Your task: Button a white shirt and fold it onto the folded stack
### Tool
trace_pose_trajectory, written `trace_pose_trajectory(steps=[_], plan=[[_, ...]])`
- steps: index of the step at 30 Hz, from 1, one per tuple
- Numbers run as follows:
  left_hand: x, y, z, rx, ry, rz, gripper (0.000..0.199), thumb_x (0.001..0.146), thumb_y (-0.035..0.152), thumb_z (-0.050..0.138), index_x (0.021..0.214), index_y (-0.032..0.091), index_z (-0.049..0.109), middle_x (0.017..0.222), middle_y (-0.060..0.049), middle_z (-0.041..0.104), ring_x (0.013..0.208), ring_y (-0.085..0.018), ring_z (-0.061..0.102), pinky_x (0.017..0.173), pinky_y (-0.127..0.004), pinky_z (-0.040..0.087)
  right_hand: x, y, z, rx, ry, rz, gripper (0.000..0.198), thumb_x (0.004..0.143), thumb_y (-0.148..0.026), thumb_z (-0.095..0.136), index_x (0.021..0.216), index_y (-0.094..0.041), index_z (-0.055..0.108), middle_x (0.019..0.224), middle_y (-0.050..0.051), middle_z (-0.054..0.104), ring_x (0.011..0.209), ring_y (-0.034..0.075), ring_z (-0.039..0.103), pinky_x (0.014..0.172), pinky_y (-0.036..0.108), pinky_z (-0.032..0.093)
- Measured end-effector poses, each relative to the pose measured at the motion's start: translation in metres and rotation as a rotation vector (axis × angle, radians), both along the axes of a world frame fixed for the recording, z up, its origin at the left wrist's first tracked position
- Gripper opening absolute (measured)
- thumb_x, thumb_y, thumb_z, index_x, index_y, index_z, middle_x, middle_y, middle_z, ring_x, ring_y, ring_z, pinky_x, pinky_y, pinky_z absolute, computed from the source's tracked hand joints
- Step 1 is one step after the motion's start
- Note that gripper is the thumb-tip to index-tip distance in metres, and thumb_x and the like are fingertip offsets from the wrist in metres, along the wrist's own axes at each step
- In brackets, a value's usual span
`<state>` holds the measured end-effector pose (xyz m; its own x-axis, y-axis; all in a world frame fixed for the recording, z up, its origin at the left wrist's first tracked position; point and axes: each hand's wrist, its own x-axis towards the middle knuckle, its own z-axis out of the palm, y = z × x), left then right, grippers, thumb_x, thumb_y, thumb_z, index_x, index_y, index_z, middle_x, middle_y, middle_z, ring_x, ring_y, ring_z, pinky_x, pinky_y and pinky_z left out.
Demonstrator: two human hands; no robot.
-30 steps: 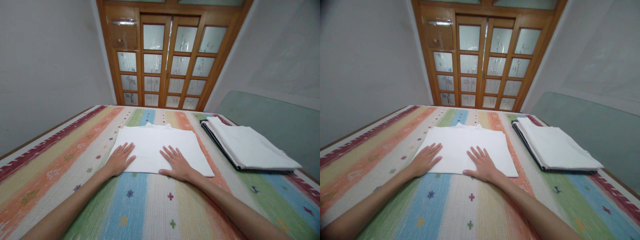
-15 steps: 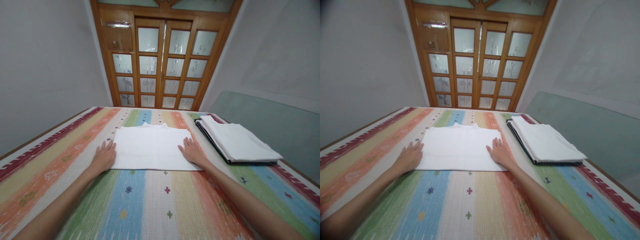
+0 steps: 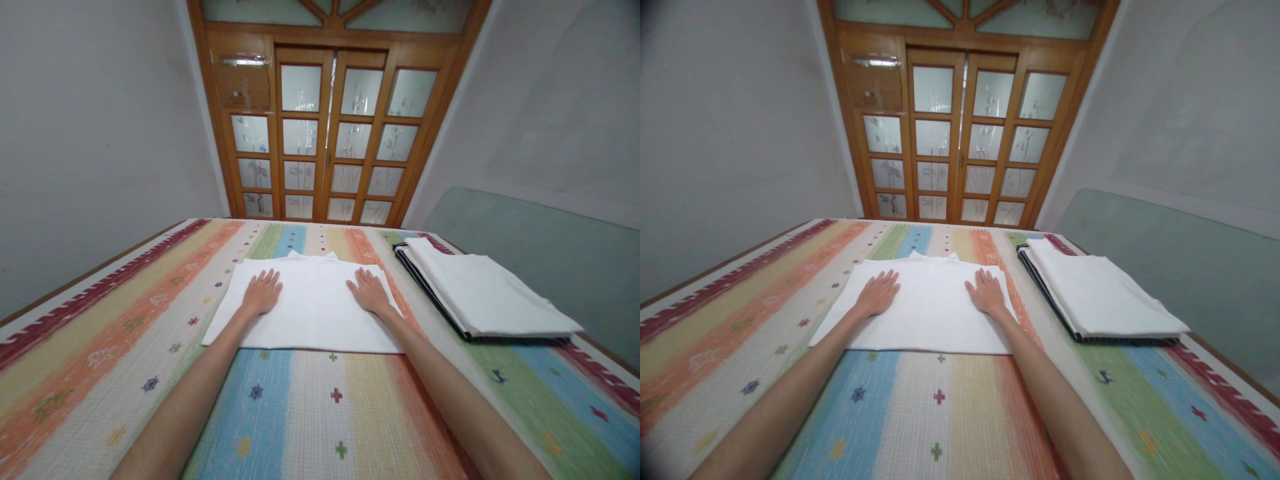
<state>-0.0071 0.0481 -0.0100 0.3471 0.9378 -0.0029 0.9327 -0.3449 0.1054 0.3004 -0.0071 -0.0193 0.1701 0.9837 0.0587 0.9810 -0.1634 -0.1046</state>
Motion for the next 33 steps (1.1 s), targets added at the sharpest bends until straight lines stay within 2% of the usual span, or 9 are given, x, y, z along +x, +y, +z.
trace_pose_trajectory(steps=[5, 9, 11, 15, 18, 21, 25, 29, 33], plan=[[-0.025, 0.028, -0.001, 0.003, 0.015, 0.164, 0.060, 0.095, 0.043, 0.017, 0.148, 0.014, 0.026, 0.156, -0.008, 0.016, 0.144, -0.027, 0.014, 0.116, -0.046, 0.016, 0.031, 0.006, 0.003, 0.037, 0.002, -0.138, 0.067, 0.096, -0.041, 0.023, 0.143, 0.006, 0.026, 0.150, 0.025, 0.025, 0.141, 0.029, 0.022, 0.114, 0.040, 0.014], [0.010, 0.026, -0.001, -0.004, 0.007, 0.315, 0.068, 0.093, 0.047, 0.019, 0.148, 0.006, 0.023, 0.156, -0.015, 0.011, 0.143, -0.034, 0.009, 0.115, -0.052, 0.011, -0.004, 0.014, 0.009, -0.020, -0.032, -0.139, 0.060, 0.094, -0.028, 0.023, 0.141, 0.010, 0.026, 0.148, 0.031, 0.024, 0.140, 0.036, 0.020, 0.112, 0.053, 0.009], [0.038, 0.019, -0.002, 0.019, -0.013, 0.224, 0.070, 0.093, 0.049, 0.020, 0.148, 0.005, 0.023, 0.156, -0.015, 0.012, 0.143, -0.035, 0.008, 0.115, -0.053, 0.010, -0.033, 0.019, 0.012, -0.028, 0.019, 0.033, 0.059, 0.094, -0.027, 0.023, 0.142, 0.009, 0.028, 0.148, 0.031, 0.025, 0.140, 0.037, 0.020, 0.110, 0.057, 0.012], [0.084, 0.012, -0.005, 0.075, -0.111, -0.161, 0.057, 0.095, 0.035, 0.018, 0.149, 0.015, 0.022, 0.157, -0.006, 0.015, 0.144, -0.026, 0.010, 0.116, -0.046, 0.017, -0.081, 0.029, 0.014, 0.017, 0.061, 0.314, 0.057, 0.096, -0.034, 0.019, 0.148, -0.010, 0.027, 0.154, 0.011, 0.024, 0.142, 0.026, 0.020, 0.113, 0.041, 0.018], [0.090, 0.019, -0.004, 0.072, -0.120, -0.181, 0.055, 0.096, 0.033, 0.016, 0.149, 0.019, 0.023, 0.156, -0.004, 0.019, 0.144, -0.023, 0.014, 0.116, -0.046, 0.017, -0.088, 0.037, 0.014, 0.034, 0.088, 0.321, 0.057, 0.097, -0.036, 0.016, 0.149, -0.014, 0.026, 0.155, 0.006, 0.020, 0.143, 0.024, 0.018, 0.114, 0.040, 0.017], [0.070, 0.035, -0.002, 0.027, -0.070, -0.094, 0.058, 0.095, 0.044, 0.015, 0.149, 0.022, 0.024, 0.156, -0.002, 0.018, 0.144, -0.024, 0.013, 0.116, -0.049, 0.013, -0.067, 0.044, 0.013, 0.011, 0.093, 0.177, 0.060, 0.097, -0.044, 0.017, 0.149, -0.014, 0.025, 0.156, 0.009, 0.016, 0.143, 0.027, 0.015, 0.113, 0.047, 0.015], [0.015, 0.059, 0.000, 0.001, 0.001, 0.054, 0.061, 0.095, 0.046, 0.016, 0.149, 0.017, 0.023, 0.156, -0.005, 0.015, 0.144, -0.025, 0.013, 0.116, -0.049, 0.012, -0.020, 0.045, 0.009, -0.029, 0.053, 0.004, 0.063, 0.097, -0.045, 0.017, 0.148, -0.010, 0.024, 0.155, 0.014, 0.017, 0.143, 0.026, 0.016, 0.114, 0.047, 0.012], [-0.035, 0.069, 0.000, 0.021, 0.042, 0.174, 0.064, 0.095, 0.045, 0.015, 0.148, 0.010, 0.023, 0.156, -0.010, 0.015, 0.144, -0.026, 0.014, 0.116, -0.048, 0.015, 0.024, 0.036, 0.003, -0.045, -0.015, 0.004, 0.064, 0.096, -0.045, 0.018, 0.148, -0.007, 0.025, 0.155, 0.013, 0.019, 0.143, 0.024, 0.015, 0.115, 0.041, 0.012], [-0.056, 0.067, 0.000, 0.023, 0.057, 0.218, 0.066, 0.094, 0.045, 0.016, 0.148, 0.009, 0.023, 0.156, -0.010, 0.016, 0.143, -0.029, 0.014, 0.115, -0.048, 0.016, 0.047, 0.026, 0.002, -0.035, -0.030, -0.028, 0.072, 0.095, -0.050, 0.019, 0.146, 0.000, 0.024, 0.154, 0.018, 0.019, 0.143, 0.027, 0.015, 0.115, 0.040, 0.012]])
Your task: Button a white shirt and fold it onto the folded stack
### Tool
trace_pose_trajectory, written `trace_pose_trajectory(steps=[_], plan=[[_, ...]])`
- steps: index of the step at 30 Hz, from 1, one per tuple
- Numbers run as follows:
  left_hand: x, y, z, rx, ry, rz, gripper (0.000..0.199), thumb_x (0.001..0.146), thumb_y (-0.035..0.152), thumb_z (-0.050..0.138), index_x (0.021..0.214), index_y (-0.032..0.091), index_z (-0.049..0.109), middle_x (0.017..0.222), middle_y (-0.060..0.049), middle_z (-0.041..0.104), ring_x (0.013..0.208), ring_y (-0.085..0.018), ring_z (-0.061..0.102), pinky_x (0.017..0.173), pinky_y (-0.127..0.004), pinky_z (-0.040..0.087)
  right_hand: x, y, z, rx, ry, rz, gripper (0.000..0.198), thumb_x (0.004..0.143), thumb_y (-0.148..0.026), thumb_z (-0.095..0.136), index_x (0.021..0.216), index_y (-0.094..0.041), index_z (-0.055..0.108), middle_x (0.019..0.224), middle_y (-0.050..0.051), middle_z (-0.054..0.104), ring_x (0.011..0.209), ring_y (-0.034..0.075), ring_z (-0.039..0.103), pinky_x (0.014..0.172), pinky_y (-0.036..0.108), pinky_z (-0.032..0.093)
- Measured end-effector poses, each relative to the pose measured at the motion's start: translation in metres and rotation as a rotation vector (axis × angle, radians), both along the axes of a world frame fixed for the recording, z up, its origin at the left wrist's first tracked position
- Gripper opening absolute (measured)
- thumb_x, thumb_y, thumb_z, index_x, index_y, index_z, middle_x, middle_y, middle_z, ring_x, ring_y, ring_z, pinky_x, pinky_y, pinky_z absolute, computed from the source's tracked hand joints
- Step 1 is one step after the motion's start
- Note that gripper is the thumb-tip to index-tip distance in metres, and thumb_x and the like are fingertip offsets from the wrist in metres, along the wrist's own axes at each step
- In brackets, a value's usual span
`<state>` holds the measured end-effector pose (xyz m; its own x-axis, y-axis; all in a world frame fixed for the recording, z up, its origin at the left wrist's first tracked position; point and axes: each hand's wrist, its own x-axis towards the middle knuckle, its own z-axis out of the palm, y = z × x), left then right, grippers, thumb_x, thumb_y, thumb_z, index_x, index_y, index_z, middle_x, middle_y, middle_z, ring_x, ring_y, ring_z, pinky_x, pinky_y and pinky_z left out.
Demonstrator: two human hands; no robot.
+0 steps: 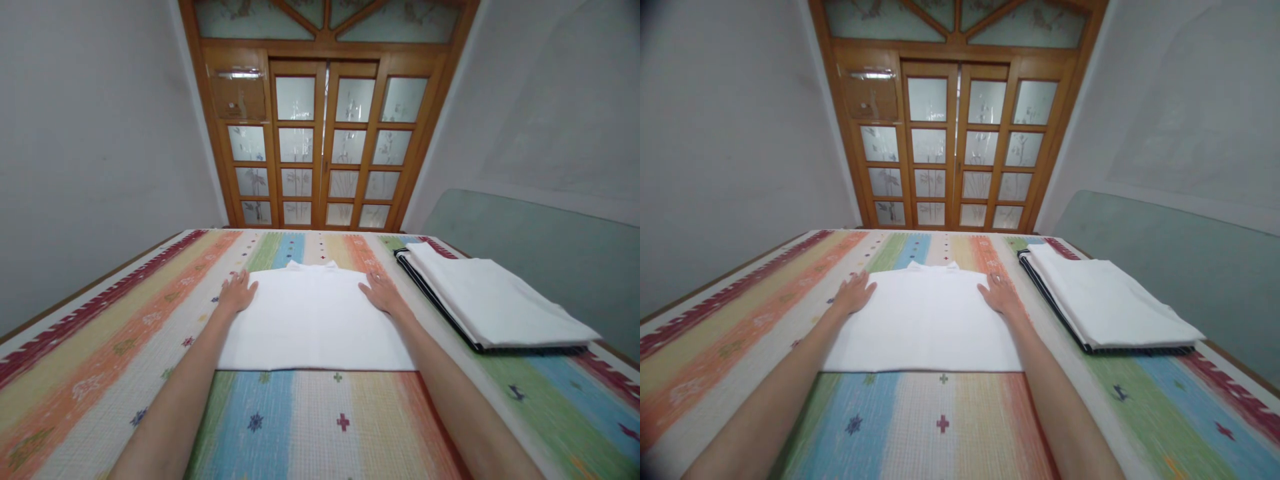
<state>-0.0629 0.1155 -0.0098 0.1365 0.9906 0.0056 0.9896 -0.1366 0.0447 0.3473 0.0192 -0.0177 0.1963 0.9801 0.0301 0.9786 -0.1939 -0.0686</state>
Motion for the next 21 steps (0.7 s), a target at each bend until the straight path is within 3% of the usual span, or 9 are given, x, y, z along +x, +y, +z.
trace_pose_trajectory(steps=[4, 7, 9, 11, 14, 17, 21], plan=[[0.009, -0.006, 0.005, 0.046, 0.039, 0.039, 0.065, 0.093, 0.044, 0.020, 0.146, 0.008, 0.030, 0.154, -0.013, 0.022, 0.143, -0.032, 0.015, 0.115, -0.052, 0.014, -0.008, -0.002, 0.001, 0.009, 0.001, -0.085, 0.073, 0.094, -0.049, 0.022, 0.146, 0.003, 0.022, 0.154, 0.021, 0.016, 0.143, 0.029, 0.014, 0.115, 0.043, 0.007], [0.040, -0.016, 0.009, 0.070, 0.055, 0.066, 0.064, 0.093, 0.038, 0.020, 0.143, 0.000, 0.031, 0.152, -0.019, 0.024, 0.143, -0.032, 0.014, 0.116, -0.050, 0.012, -0.038, 0.003, 0.004, 0.031, 0.037, -0.147, 0.072, 0.094, -0.044, 0.024, 0.144, 0.007, 0.022, 0.153, 0.025, 0.017, 0.143, 0.031, 0.012, 0.115, 0.042, 0.004], [0.071, -0.028, 0.007, 0.036, 0.017, -0.026, 0.065, 0.094, 0.040, 0.019, 0.144, 0.000, 0.029, 0.153, -0.019, 0.021, 0.143, -0.031, 0.016, 0.115, -0.048, 0.015, -0.068, 0.007, 0.007, 0.052, 0.102, -0.072, 0.069, 0.095, -0.043, 0.023, 0.145, 0.004, 0.024, 0.153, 0.023, 0.018, 0.143, 0.032, 0.010, 0.115, 0.044, 0.003], [0.104, -0.041, 0.004, 0.021, -0.034, -0.162, 0.065, 0.094, 0.043, 0.016, 0.146, 0.006, 0.026, 0.154, -0.015, 0.019, 0.143, -0.029, 0.014, 0.115, -0.050, 0.015, -0.102, 0.011, 0.010, 0.096, 0.201, 0.099, 0.068, 0.096, -0.044, 0.016, 0.147, 0.001, 0.023, 0.155, 0.021, 0.012, 0.143, 0.032, 0.009, 0.114, 0.048, 0.008], [0.139, -0.054, -0.002, 0.041, -0.051, -0.413, 0.060, 0.094, 0.037, 0.021, 0.148, 0.012, 0.023, 0.156, -0.011, 0.017, 0.144, -0.027, 0.011, 0.115, -0.049, 0.014, -0.143, 0.014, 0.014, 0.130, 0.229, 0.279, 0.062, 0.096, -0.043, 0.007, 0.151, -0.015, 0.016, 0.157, 0.005, 0.010, 0.144, 0.022, 0.010, 0.114, 0.039, 0.016], [0.140, -0.053, -0.004, 0.029, -0.047, -0.510, 0.056, 0.094, 0.033, 0.023, 0.148, 0.018, 0.025, 0.156, -0.008, 0.019, 0.144, -0.025, 0.013, 0.115, -0.047, 0.014, -0.155, 0.015, 0.014, 0.108, 0.221, 0.393, 0.061, 0.096, -0.041, 0.007, 0.150, -0.020, 0.025, 0.155, 0.001, 0.019, 0.143, 0.021, 0.016, 0.115, 0.038, 0.017], [0.102, -0.034, -0.001, 0.016, -0.072, -0.333, 0.057, 0.096, 0.042, 0.016, 0.148, 0.021, 0.026, 0.156, -0.006, 0.019, 0.144, -0.025, 0.015, 0.114, -0.049, 0.016, -0.129, 0.017, 0.011, 0.038, 0.156, 0.296, 0.062, 0.096, -0.048, 0.017, 0.149, -0.018, 0.027, 0.156, 0.003, 0.015, 0.144, 0.024, 0.013, 0.115, 0.042, 0.012]])
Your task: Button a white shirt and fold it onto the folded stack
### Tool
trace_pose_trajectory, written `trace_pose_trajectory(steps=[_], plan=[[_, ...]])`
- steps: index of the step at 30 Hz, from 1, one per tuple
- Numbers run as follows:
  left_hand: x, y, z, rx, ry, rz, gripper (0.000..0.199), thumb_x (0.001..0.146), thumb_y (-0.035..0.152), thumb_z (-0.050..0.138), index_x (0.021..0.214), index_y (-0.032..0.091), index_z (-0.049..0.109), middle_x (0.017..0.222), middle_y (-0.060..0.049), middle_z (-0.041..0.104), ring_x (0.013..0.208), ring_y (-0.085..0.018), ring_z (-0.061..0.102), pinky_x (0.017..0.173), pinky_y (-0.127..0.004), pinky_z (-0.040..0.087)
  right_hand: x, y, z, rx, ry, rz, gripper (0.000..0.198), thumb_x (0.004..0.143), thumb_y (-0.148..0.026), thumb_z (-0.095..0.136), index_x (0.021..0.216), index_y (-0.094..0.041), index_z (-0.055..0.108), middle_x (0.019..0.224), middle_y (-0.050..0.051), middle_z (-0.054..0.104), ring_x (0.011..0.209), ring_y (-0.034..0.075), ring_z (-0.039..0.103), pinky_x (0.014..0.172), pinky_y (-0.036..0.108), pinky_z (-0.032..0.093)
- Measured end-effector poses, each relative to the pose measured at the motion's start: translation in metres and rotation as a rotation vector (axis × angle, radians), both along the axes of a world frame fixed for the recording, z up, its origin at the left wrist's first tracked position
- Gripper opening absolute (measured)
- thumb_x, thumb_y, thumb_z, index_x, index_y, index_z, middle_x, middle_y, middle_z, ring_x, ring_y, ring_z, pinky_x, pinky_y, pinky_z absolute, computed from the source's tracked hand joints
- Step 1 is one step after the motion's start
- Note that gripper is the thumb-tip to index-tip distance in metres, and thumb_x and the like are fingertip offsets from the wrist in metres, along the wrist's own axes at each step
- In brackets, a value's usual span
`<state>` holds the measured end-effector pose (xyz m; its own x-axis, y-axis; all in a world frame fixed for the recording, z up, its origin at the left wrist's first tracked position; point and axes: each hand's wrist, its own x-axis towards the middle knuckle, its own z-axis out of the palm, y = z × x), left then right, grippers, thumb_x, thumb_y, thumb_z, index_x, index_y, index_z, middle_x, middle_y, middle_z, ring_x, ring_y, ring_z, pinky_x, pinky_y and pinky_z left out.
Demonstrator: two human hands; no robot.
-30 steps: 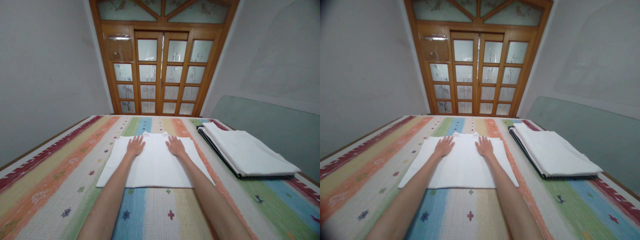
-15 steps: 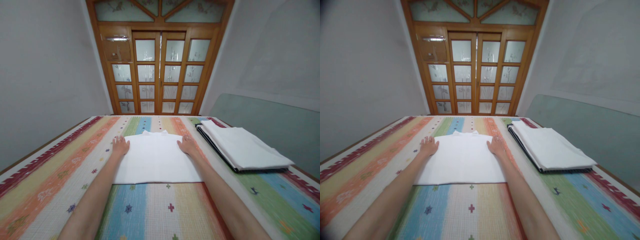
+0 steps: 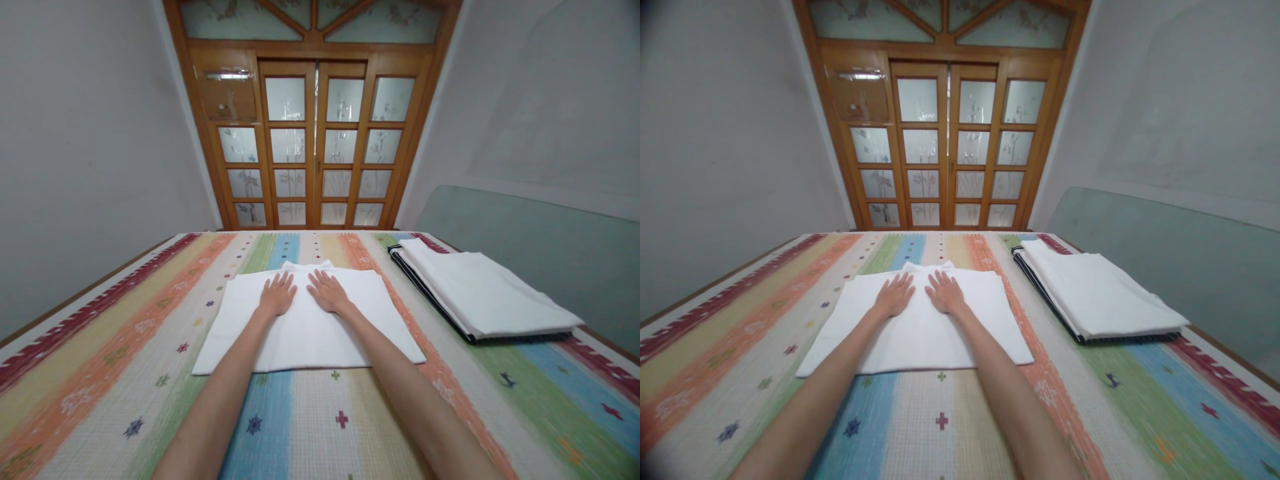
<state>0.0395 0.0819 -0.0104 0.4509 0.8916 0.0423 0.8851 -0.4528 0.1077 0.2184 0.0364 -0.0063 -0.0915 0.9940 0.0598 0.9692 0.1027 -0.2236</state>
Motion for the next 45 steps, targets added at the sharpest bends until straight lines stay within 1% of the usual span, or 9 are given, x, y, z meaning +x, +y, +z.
trace_pose_trajectory(steps=[3, 9, 16, 19, 23, 28, 37, 41, 45], plan=[[-0.036, 0.014, 0.003, -0.016, 0.048, 0.123, 0.060, 0.096, 0.045, 0.015, 0.148, 0.015, 0.025, 0.156, -0.009, 0.018, 0.144, -0.025, 0.014, 0.115, -0.047, 0.014, 0.035, 0.000, -0.002, -0.033, -0.029, -0.105, 0.067, 0.096, -0.052, 0.016, 0.149, -0.012, 0.023, 0.156, 0.009, 0.013, 0.144, 0.026, 0.012, 0.114, 0.045, 0.010], [-0.084, 0.017, 0.001, -0.005, 0.082, 0.139, 0.065, 0.095, 0.046, 0.017, 0.147, 0.007, 0.025, 0.155, -0.014, 0.020, 0.143, -0.028, 0.017, 0.114, -0.045, 0.018, 0.098, -0.009, -0.012, -0.022, -0.082, -0.342, 0.072, 0.096, -0.050, 0.018, 0.146, 0.000, 0.024, 0.154, 0.020, 0.018, 0.143, 0.026, 0.013, 0.115, 0.040, 0.010], [-0.066, -0.005, -0.002, 0.051, 0.094, 0.246, 0.068, 0.094, 0.048, 0.017, 0.145, 0.004, 0.029, 0.153, -0.020, 0.021, 0.142, -0.035, 0.018, 0.112, -0.050, 0.019, 0.092, -0.023, -0.017, 0.007, -0.060, -0.474, 0.078, 0.093, -0.050, 0.021, 0.144, 0.010, 0.020, 0.152, 0.027, 0.013, 0.143, 0.032, 0.010, 0.115, 0.044, 0.008], [-0.028, -0.018, 0.000, -0.020, 0.068, 0.284, 0.073, 0.093, 0.053, 0.016, 0.146, 0.004, 0.025, 0.154, -0.020, 0.016, 0.142, -0.037, 0.011, 0.113, -0.053, 0.013, 0.054, -0.021, -0.009, -0.026, -0.021, -0.409, 0.076, 0.094, -0.051, 0.015, 0.145, 0.006, 0.023, 0.153, 0.026, 0.014, 0.143, 0.033, 0.009, 0.114, 0.049, 0.007], [0.018, -0.046, -0.004, -0.007, -0.011, -0.006, 0.065, 0.095, 0.046, 0.016, 0.148, 0.010, 0.024, 0.155, -0.014, 0.020, 0.144, -0.031, 0.011, 0.115, -0.052, 0.012, -0.002, -0.032, -0.004, 0.047, 0.025, -0.017, 0.065, 0.097, -0.043, 0.014, 0.145, -0.002, 0.030, 0.153, 0.018, 0.023, 0.143, 0.029, 0.016, 0.114, 0.047, 0.015], [-0.006, -0.072, -0.013, 0.087, -0.040, -0.237, 0.061, 0.095, 0.049, 0.018, 0.148, 0.018, 0.025, 0.154, -0.006, 0.025, 0.144, -0.023, 0.016, 0.116, -0.044, 0.014, -0.004, -0.066, -0.014, 0.118, -0.012, 0.226, 0.063, 0.097, -0.048, 0.017, 0.147, -0.013, 0.031, 0.153, 0.008, 0.026, 0.143, 0.023, 0.018, 0.116, 0.041, 0.016], [-0.113, -0.058, -0.006, 0.094, 0.055, -0.003, 0.064, 0.093, 0.054, 0.020, 0.145, 0.019, 0.033, 0.153, -0.006, 0.028, 0.143, -0.023, 0.021, 0.116, -0.043, 0.015, 0.110, -0.086, -0.030, 0.141, -0.119, -0.042, 0.071, 0.094, -0.054, 0.018, 0.146, -0.006, 0.029, 0.151, 0.017, 0.030, 0.141, 0.025, 0.022, 0.115, 0.045, 0.019], [-0.119, -0.072, -0.009, 0.117, 0.076, 0.034, 0.063, 0.094, 0.050, 0.020, 0.144, 0.015, 0.035, 0.151, -0.009, 0.031, 0.142, -0.025, 0.022, 0.116, -0.045, 0.016, 0.107, -0.097, -0.039, 0.172, -0.146, -0.030, 0.072, 0.094, -0.054, 0.017, 0.147, -0.007, 0.029, 0.151, 0.017, 0.028, 0.142, 0.028, 0.019, 0.115, 0.048, 0.018], [-0.093, -0.101, -0.012, 0.121, 0.047, -0.001, 0.067, 0.093, 0.053, 0.022, 0.144, 0.011, 0.034, 0.152, -0.014, 0.028, 0.142, -0.027, 0.019, 0.116, -0.047, 0.016, 0.067, -0.113, -0.032, 0.160, -0.129, 0.019, 0.072, 0.093, -0.058, 0.022, 0.146, -0.010, 0.033, 0.153, 0.015, 0.025, 0.143, 0.030, 0.011, 0.115, 0.050, 0.016]])
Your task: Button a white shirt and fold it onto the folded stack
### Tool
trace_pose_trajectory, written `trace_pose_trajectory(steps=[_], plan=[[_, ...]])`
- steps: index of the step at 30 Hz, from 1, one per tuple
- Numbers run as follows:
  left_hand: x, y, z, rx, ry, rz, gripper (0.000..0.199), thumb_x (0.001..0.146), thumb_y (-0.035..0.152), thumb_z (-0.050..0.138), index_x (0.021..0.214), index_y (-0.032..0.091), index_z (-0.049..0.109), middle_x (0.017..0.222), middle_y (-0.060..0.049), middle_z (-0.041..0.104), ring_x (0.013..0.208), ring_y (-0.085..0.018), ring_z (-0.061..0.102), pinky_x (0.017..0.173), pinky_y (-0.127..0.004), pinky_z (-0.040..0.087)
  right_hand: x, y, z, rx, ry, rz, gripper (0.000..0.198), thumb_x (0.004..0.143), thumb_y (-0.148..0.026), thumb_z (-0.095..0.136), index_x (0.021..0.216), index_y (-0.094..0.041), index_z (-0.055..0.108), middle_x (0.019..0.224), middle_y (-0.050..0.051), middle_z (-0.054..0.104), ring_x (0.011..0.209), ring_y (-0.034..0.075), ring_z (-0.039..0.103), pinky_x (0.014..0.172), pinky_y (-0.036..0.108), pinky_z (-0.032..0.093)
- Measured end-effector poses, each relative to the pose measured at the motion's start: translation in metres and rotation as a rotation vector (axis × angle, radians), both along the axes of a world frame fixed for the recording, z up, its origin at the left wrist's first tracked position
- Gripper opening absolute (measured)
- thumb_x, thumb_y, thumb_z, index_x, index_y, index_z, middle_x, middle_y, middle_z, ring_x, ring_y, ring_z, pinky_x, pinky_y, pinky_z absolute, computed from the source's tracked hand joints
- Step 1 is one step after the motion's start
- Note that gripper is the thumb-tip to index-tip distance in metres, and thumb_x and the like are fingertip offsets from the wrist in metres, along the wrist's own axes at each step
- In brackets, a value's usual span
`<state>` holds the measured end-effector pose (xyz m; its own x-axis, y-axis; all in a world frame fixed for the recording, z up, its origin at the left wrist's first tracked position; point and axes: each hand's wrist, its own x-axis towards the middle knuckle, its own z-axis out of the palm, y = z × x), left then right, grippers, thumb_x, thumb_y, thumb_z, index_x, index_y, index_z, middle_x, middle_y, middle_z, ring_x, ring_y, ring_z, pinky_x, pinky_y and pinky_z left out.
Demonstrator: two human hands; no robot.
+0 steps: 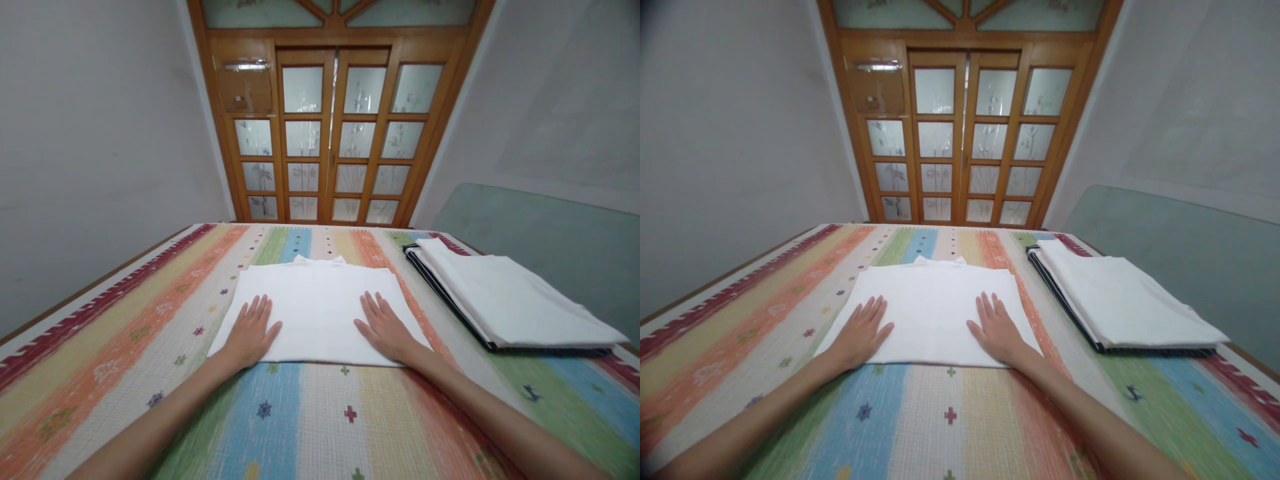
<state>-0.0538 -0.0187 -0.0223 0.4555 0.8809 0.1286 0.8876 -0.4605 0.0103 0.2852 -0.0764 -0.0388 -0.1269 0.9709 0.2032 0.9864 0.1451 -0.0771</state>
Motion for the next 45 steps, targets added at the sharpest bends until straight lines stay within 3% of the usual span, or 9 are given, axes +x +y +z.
trace_pose_trajectory(steps=[4, 7, 11, 18, 22, 27, 32, 36, 45], plan=[[0.022, -0.029, 0.003, -0.013, -0.020, -0.221, 0.067, 0.094, 0.055, 0.020, 0.148, 0.016, 0.026, 0.154, -0.009, 0.023, 0.144, -0.023, 0.016, 0.117, -0.045, 0.014, -0.040, -0.022, 0.019, -0.067, 0.025, 0.292, 0.067, 0.095, -0.055, 0.024, 0.149, -0.016, 0.027, 0.155, 0.009, 0.019, 0.144, 0.028, 0.007, 0.116, 0.048, 0.014], [0.012, -0.036, 0.005, -0.019, -0.018, -0.327, 0.061, 0.095, 0.053, 0.021, 0.149, 0.024, 0.020, 0.155, -0.002, 0.021, 0.144, -0.019, 0.016, 0.117, -0.042, 0.014, -0.041, -0.033, 0.028, -0.117, 0.024, 0.441, 0.061, 0.096, -0.053, 0.025, 0.150, -0.025, 0.017, 0.156, 0.003, 0.016, 0.144, 0.023, 0.008, 0.117, 0.046, 0.013], [-0.025, -0.027, 0.003, -0.016, -0.003, -0.266, 0.059, 0.096, 0.052, 0.021, 0.149, 0.027, 0.018, 0.154, -0.001, 0.022, 0.143, -0.019, 0.018, 0.117, -0.041, 0.014, -0.005, -0.032, 0.027, -0.142, 0.007, 0.360, 0.059, 0.095, -0.054, 0.027, 0.149, -0.032, 0.017, 0.156, -0.002, 0.016, 0.144, 0.022, 0.011, 0.117, 0.047, 0.013], [-0.066, -0.020, -0.002, -0.025, 0.005, -0.186, 0.059, 0.096, 0.050, 0.021, 0.149, 0.024, 0.019, 0.154, -0.002, 0.022, 0.143, -0.021, 0.018, 0.117, -0.042, 0.016, 0.042, -0.029, 0.006, -0.043, -0.046, 0.161, 0.062, 0.096, -0.053, 0.024, 0.149, -0.022, 0.021, 0.154, 0.006, 0.022, 0.143, 0.025, 0.014, 0.115, 0.049, 0.020], [-0.055, -0.026, -0.011, 0.012, -0.030, -0.103, 0.063, 0.095, 0.052, 0.022, 0.148, 0.018, 0.025, 0.154, -0.010, 0.020, 0.143, -0.028, 0.017, 0.115, -0.049, 0.017, 0.024, -0.041, 0.002, 0.029, -0.054, 0.264, 0.060, 0.097, -0.050, 0.029, 0.150, -0.023, 0.018, 0.156, 0.007, 0.014, 0.144, 0.029, 0.008, 0.114, 0.052, 0.021], [-0.006, -0.040, -0.006, -0.056, -0.081, -0.139, 0.067, 0.095, 0.053, 0.022, 0.148, 0.013, 0.024, 0.154, -0.013, 0.019, 0.143, -0.030, 0.012, 0.114, -0.051, 0.017, -0.019, -0.040, 0.020, -0.080, 0.040, 0.478, 0.054, 0.098, -0.045, 0.033, 0.148, -0.032, 0.021, 0.157, 0.003, 0.011, 0.144, 0.028, 0.005, 0.115, 0.053, 0.013], [0.039, -0.059, 0.013, -0.142, -0.146, -0.422, 0.056, 0.098, 0.045, 0.021, 0.149, 0.022, 0.020, 0.156, -0.007, 0.016, 0.144, -0.025, 0.009, 0.116, -0.046, 0.015, -0.049, -0.007, 0.036, -0.239, 0.245, 0.610, 0.049, 0.100, -0.041, 0.023, 0.147, -0.028, 0.028, 0.155, 0.003, 0.020, 0.144, 0.019, 0.012, 0.117, 0.045, 0.011], [0.050, -0.076, 0.018, -0.191, -0.160, -0.644, 0.055, 0.099, 0.042, 0.022, 0.150, 0.022, 0.016, 0.156, -0.006, 0.016, 0.144, -0.021, 0.010, 0.118, -0.042, 0.011, -0.062, 0.035, 0.031, -0.176, 0.237, 0.529, 0.054, 0.100, -0.044, 0.019, 0.146, -0.019, 0.033, 0.153, 0.006, 0.026, 0.143, 0.019, 0.016, 0.116, 0.044, 0.013], [0.048, -0.095, 0.030, -0.315, -0.167, -0.585, 0.071, 0.093, 0.058, 0.026, 0.150, 0.016, 0.017, 0.156, -0.010, 0.015, 0.144, -0.024, 0.013, 0.118, -0.042, 0.015, -0.075, 0.126, 0.026, -0.160, 0.052, 0.217, 0.061, 0.097, -0.043, 0.017, 0.148, -0.010, 0.026, 0.156, 0.012, 0.015, 0.144, 0.025, 0.011, 0.114, 0.047, 0.012]])
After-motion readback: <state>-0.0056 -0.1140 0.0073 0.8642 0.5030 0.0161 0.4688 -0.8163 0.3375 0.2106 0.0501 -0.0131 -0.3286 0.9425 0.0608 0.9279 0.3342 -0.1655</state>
